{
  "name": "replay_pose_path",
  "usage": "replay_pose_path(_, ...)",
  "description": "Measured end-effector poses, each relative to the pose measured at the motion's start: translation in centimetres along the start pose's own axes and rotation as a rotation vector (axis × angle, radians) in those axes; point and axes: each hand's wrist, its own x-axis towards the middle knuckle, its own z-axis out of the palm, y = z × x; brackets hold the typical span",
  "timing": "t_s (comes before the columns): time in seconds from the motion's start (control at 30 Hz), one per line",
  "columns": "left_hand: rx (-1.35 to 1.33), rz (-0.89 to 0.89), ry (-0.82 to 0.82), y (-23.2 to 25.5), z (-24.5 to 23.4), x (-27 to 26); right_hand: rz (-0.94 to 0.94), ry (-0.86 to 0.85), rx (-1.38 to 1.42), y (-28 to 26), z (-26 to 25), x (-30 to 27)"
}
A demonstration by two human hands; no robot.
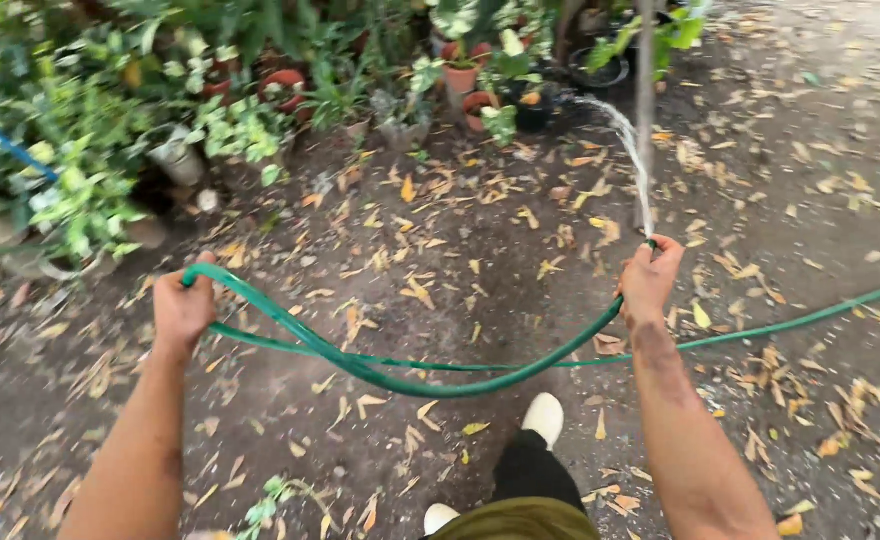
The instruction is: Watering several potted plants in an outdoor garden using a water hose.
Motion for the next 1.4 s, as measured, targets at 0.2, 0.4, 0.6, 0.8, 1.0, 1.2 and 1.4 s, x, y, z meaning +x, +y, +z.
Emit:
replay_pose_path(0.2, 0.073, 0.175, -0.053, 1.0, 14.2, 6.4, -0.016, -0.002, -0.02, -1.0, -3.7, 8.4)
replay_pose_path(0.4, -0.043, 0.194, -0.065, 6.9, 25.5, 10.3, -0.04, -0.045, -0.04, -3.3, -3.6, 17.0)
replay_pose_path(0.6, -0.183, 0.141, -0.095, 13.4, 33.2, 12.5, -0.102, -0.026, -0.103, -3.7, -3.9, 24.9)
replay_pose_path(0.8, -0.282, 0.149, -0.18, 13.2, 38.3, 16.3, -0.027, 0.029, -0.134, -5.7, -2.1, 28.9)
replay_pose_path(1.0, -0.251, 0.078, -0.256, 13.9, 41.2, 20.2, -0.044, 0.026, -0.143, -4.5, 0.9, 30.9)
replay_pose_path(1.2, -0.336, 0.042, -0.375, 10.4, 43.7, 29.3, -0.017, 0.102, -0.147, -4.4, 6.7, 31.1)
replay_pose_path(1.4, -0.35, -0.106, -0.485, 8.4, 42.5, 37.0, -0.032, 0.147, -0.186, -3.7, 14.5, 30.8)
